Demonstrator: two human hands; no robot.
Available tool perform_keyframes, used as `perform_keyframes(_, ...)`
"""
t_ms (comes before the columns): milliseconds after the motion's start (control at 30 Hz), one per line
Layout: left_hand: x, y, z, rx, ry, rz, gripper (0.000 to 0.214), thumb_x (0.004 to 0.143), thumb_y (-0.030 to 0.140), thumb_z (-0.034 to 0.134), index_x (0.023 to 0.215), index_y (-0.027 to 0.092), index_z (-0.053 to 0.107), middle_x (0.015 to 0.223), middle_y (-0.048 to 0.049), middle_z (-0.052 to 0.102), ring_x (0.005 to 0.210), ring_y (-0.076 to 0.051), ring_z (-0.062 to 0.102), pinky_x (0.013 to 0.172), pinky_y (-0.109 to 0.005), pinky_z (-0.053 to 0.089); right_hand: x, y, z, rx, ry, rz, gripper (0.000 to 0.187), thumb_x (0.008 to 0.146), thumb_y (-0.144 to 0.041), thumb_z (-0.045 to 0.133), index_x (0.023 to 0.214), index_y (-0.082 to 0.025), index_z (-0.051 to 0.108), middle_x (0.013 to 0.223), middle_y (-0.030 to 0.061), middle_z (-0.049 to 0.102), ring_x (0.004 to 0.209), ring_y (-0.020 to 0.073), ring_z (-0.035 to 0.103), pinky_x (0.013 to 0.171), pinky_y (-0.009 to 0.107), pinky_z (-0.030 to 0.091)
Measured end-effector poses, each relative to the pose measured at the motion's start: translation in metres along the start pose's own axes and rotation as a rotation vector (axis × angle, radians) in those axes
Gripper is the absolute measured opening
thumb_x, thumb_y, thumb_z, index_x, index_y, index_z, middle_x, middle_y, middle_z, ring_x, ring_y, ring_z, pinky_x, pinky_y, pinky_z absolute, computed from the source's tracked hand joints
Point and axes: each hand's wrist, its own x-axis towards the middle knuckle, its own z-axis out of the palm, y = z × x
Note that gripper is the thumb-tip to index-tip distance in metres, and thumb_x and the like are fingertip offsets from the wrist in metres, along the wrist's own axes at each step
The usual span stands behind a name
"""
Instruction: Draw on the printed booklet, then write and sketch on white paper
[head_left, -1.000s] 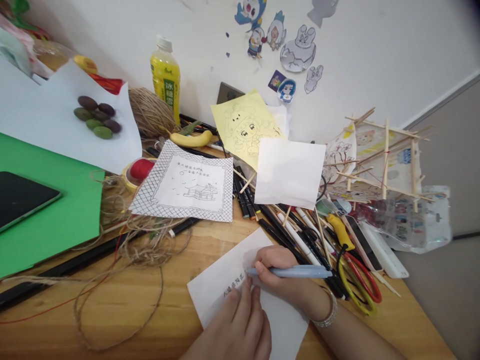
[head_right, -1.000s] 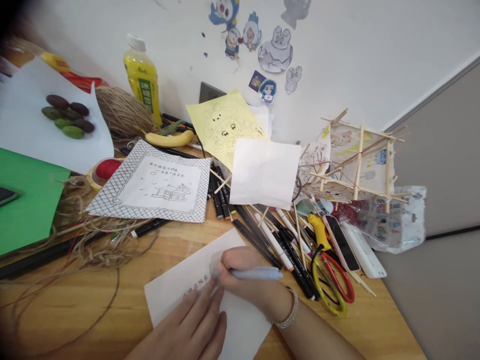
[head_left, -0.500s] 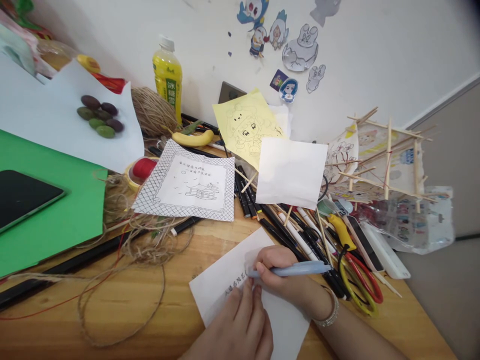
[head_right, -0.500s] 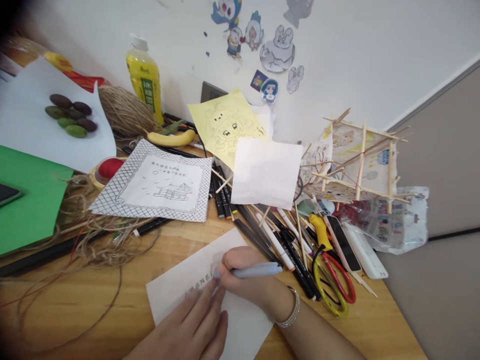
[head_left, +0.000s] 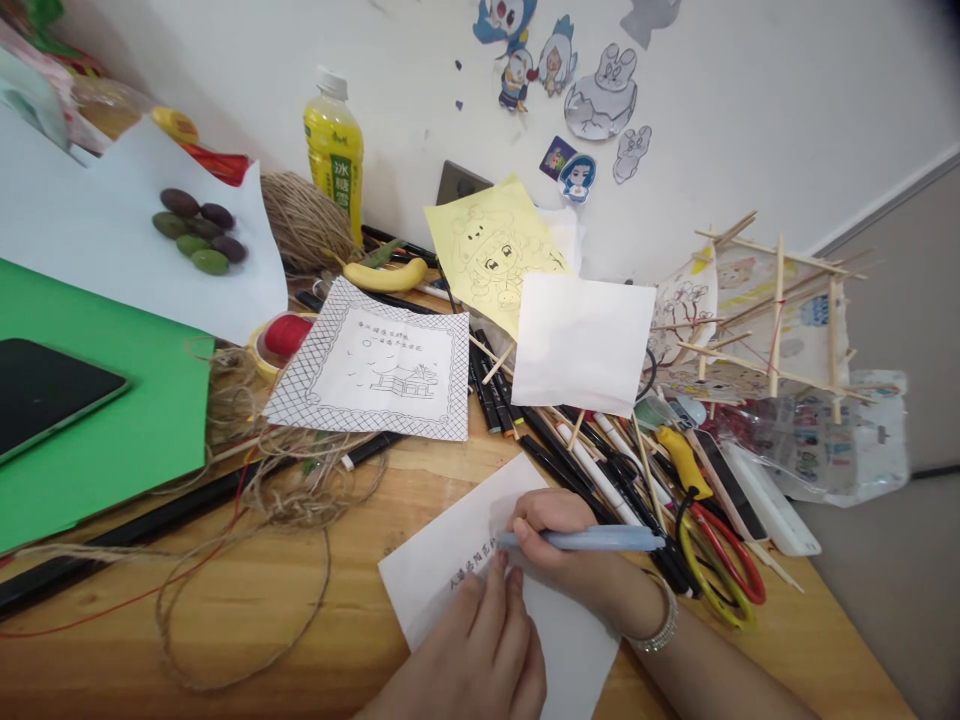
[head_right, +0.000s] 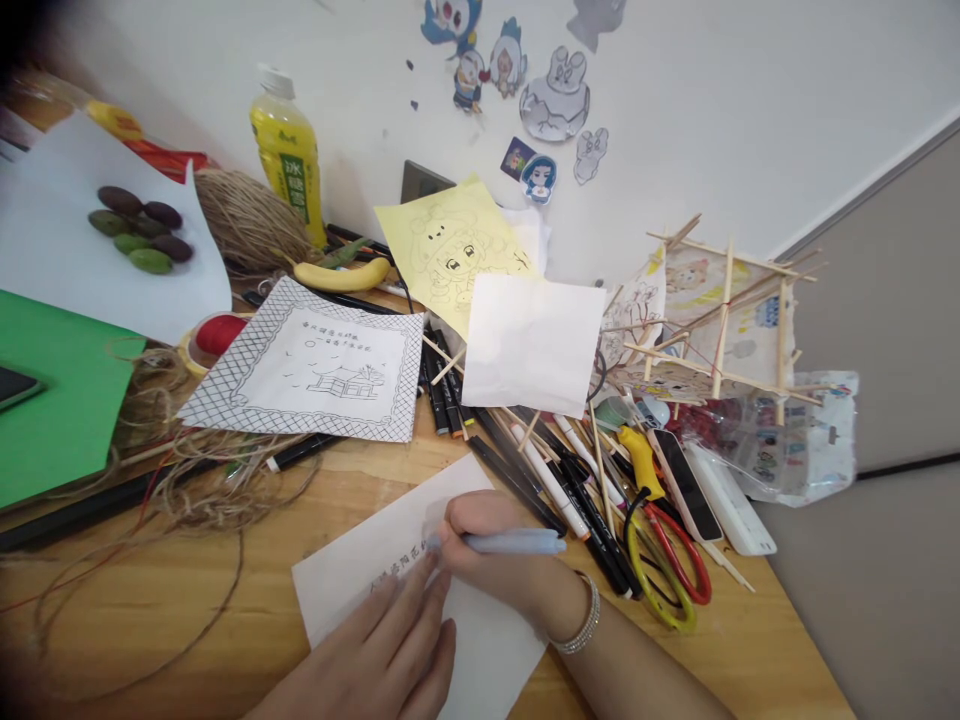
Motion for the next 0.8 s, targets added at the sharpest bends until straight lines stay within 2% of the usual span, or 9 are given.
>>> perform_keyframes(133, 0.0004, -0.0018, -0.0036, -0.013, 0.005, -0.014, 0.019, 0.092, 0.023, 0.046, 0.092, 0.013, 0.062, 0.098, -0.0125, 0.072, 0.092, -0.031, 0.066, 0.085, -0.045, 0.033, -0.0001, -0.0004, -0.0008, 0.015, -0.015, 0.003, 0.033, 0.085, -0.02, 0.042, 0.054, -0.022, 0.032, 0.053, -0.0033, 0.044, 0.051, 0.012, 0.042, 0.052, 0.026, 0.037)
perform_keyframes(267, -0.0014, -0.0022, -0.0056, -0.027, -0.115, 0.023, 0.021, 0.092, 0.025, 0.047, 0.1, 0.012, 0.062, 0.107, -0.0148, 0.07, 0.099, -0.031, 0.064, 0.086, -0.045, 0.033, 0.0004, -0.0012, -0.0021, -0.006, -0.018, 0.026, 0.031, 0.085, -0.019, 0.043, 0.055, -0.021, 0.038, 0.055, -0.003, 0.046, 0.054, 0.0119, 0.043, 0.054, 0.025, 0.039)
perform_keyframes(400, -0.003, 0.0002, -0.0005, -0.008, -0.077, 0.03, 0.023, 0.092, 0.026, 0.046, 0.1, 0.013, 0.062, 0.104, -0.016, 0.07, 0.096, -0.032, 0.064, 0.084, -0.045, 0.034, 0.0002, -0.0012, -0.0034, 0.01, -0.009, 0.032, 0.029, 0.086, -0.019, 0.042, 0.057, -0.02, 0.043, 0.055, -0.0027, 0.048, 0.054, 0.0121, 0.043, 0.053, 0.025, 0.039)
perform_keyframes(533, 0.0006, -0.0011, -0.0035, -0.017, -0.033, -0.008, 0.019, 0.092, 0.023, 0.047, 0.094, 0.013, 0.063, 0.1, -0.0118, 0.072, 0.093, -0.03, 0.066, 0.084, -0.043, 0.035, 0.0001, -0.0006, -0.0038, 0.004, 0.033, 0.066, 0.029, 0.086, -0.021, 0.043, 0.057, -0.021, 0.04, 0.055, -0.0035, 0.045, 0.052, 0.0115, 0.042, 0.051, 0.024, 0.036)
perform_keyframes(600, 0.0027, -0.0021, -0.0058, -0.016, 0.025, -0.03, 0.018, 0.092, 0.021, 0.047, 0.09, 0.013, 0.063, 0.096, -0.0099, 0.073, 0.088, -0.029, 0.068, 0.083, -0.043, 0.036, 0.0005, -0.0008, -0.0037, 0.02, 0.03, 0.055, 0.03, 0.086, -0.02, 0.043, 0.056, -0.022, 0.037, 0.054, -0.0036, 0.043, 0.051, 0.0116, 0.041, 0.05, 0.025, 0.035)
perform_keyframes(800, 0.0029, -0.0042, -0.0068, -0.021, -0.012, -0.016, 0.017, 0.092, 0.023, 0.047, 0.093, 0.013, 0.062, 0.098, -0.0103, 0.073, 0.09, -0.029, 0.067, 0.082, -0.042, 0.036, 0.0008, -0.0004, -0.0022, 0.051, 0.023, 0.012, 0.031, 0.085, -0.019, 0.043, 0.056, -0.022, 0.031, 0.054, -0.004, 0.04, 0.051, 0.0119, 0.041, 0.051, 0.026, 0.034)
